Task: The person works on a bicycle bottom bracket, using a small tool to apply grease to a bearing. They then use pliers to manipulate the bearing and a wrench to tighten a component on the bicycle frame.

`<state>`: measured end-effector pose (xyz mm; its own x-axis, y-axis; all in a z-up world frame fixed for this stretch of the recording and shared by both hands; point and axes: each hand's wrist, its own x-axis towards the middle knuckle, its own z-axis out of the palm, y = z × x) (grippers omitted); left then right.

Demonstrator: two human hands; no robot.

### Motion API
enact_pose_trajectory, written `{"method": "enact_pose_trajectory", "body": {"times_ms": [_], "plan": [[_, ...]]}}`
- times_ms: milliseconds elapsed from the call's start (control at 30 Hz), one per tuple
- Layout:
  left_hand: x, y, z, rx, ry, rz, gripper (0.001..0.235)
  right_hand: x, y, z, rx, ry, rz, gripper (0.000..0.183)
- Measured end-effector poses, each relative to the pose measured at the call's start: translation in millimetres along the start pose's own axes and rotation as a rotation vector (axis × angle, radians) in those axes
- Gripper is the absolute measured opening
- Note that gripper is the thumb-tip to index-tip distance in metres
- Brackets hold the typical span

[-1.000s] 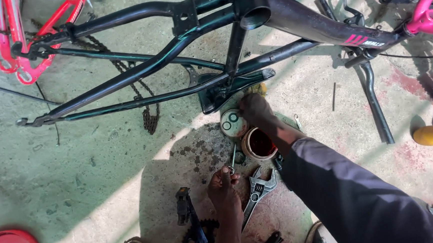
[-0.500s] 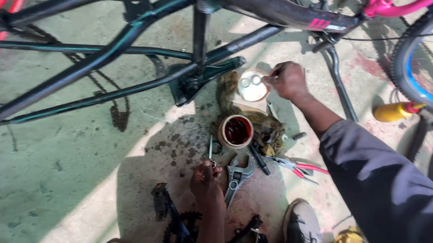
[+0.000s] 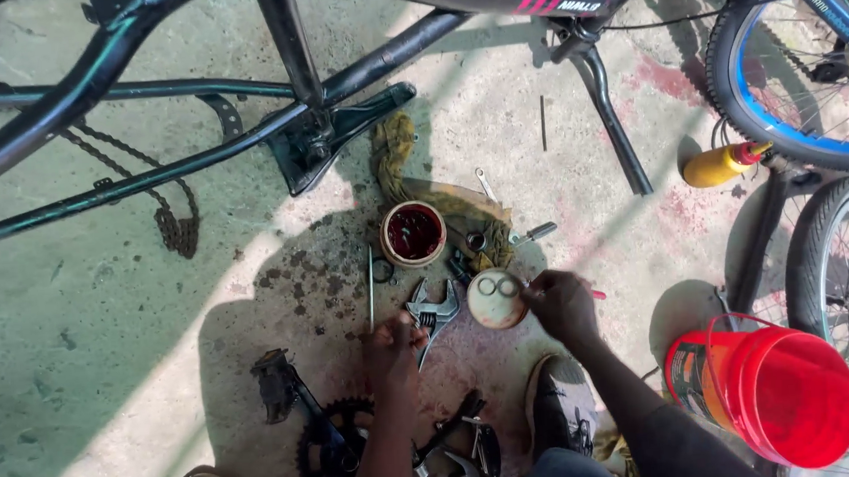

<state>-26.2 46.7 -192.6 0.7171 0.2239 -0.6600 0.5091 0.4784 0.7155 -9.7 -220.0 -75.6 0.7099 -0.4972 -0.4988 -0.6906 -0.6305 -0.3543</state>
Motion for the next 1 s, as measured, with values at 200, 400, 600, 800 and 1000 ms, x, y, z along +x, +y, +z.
{"method": "enact_pose_trajectory", "body": {"times_ms": [200, 400, 600, 800, 1000], "plan": [[-32.5, 14.0, 2.6, 0.004, 0.009, -0.009, 0.024, -12.4, -19.7, 53.2, 0.099, 0.070, -0.134, 0.030], [-23.4, 19.7, 3.3, 0.132, -0.033, 0.046, 0.028, -23.3, -47.4, 48.8, 0.143, 0.104, -0.230, 0.026], [-29.1, 26.8, 9.4, 0.107, -0.056, 0.082, 0.024, -39.3, -68.4, 34.5, 0.188, 0.083, -0.439, 0.010], [-29.3, 29.3, 10.0, 0.117, -0.015, 0.051, 0.023, -26.2, -73.1, 45.1, 0.048, 0.023, -0.730, 0.010], [-33.6, 35.6, 13.2, 0.168, -0.024, 0.064, 0.021, -28.4, -94.4, 31.0, 0.191, -0.133, -0.898, 0.009]]}}
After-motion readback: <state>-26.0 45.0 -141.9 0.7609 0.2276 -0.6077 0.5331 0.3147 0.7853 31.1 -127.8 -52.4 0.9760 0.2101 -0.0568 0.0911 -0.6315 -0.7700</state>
